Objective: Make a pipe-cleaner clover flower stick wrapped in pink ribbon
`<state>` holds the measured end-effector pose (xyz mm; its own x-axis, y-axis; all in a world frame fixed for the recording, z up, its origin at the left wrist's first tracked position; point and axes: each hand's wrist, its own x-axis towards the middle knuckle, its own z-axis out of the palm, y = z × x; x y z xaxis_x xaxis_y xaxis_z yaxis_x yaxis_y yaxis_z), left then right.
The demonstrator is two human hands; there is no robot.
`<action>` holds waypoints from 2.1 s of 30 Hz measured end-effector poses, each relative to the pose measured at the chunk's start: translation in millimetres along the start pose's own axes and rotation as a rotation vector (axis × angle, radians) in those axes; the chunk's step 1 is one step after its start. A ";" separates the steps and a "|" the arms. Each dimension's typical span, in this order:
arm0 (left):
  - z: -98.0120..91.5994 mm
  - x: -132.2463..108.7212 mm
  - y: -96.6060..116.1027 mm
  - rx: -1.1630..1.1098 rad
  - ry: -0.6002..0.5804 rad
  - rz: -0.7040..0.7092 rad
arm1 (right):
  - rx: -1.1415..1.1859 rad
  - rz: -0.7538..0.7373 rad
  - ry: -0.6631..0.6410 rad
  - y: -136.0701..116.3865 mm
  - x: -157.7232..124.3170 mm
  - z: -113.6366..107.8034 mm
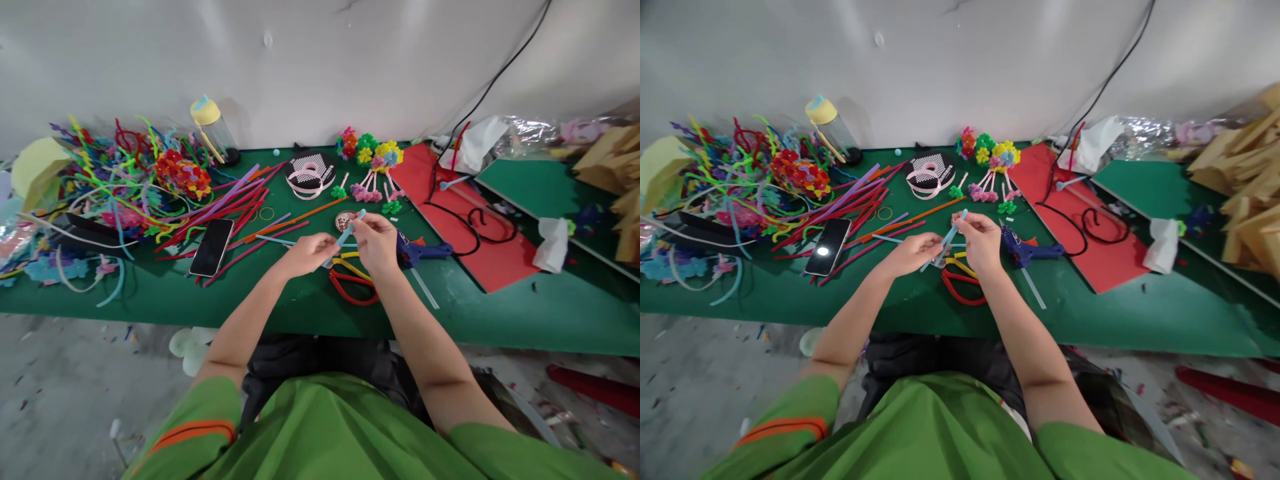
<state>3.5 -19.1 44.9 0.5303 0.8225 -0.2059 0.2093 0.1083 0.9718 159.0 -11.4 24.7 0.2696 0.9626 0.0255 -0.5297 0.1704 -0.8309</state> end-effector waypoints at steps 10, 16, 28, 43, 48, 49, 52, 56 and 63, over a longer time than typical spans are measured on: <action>15.6 33.3 36.4 -0.049 -0.047 0.076 | -0.072 -0.071 0.045 -10.5 -2.6 1.4; 8.2 35.3 46.0 -0.207 -0.241 0.010 | 0.010 -0.003 -0.125 -19.7 -0.8 -5.2; 4.6 34.6 53.1 -0.197 -0.257 -0.046 | 0.048 0.044 -0.166 -20.2 0.7 -5.6; 3.6 37.0 52.0 -0.086 -0.240 -0.050 | 0.096 0.045 -0.037 -16.9 3.9 -8.4; 3.9 35.7 54.4 -0.020 -0.206 -0.051 | -0.015 0.004 -0.042 -15.0 4.8 -10.6; 2.9 35.4 54.8 -0.006 -0.193 -0.042 | -0.069 -0.028 -0.046 -15.4 5.2 -11.3; -4.0 34.1 55.4 0.030 -0.144 0.018 | -0.283 -0.173 -0.038 -19.6 7.5 -15.1; -18.9 30.4 57.0 0.091 -0.041 0.095 | -0.641 -0.233 -0.042 -27.6 12.1 -21.1; -41.6 15.2 69.0 0.152 0.122 0.118 | -1.680 0.039 -0.664 -30.5 -12.4 -19.7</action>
<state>-8.2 24.1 113.6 0.4567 0.8870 -0.0674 0.2782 -0.0704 0.9579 187.7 -32.7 38.7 -0.2772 0.9471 -0.1615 0.8784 0.1817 -0.4421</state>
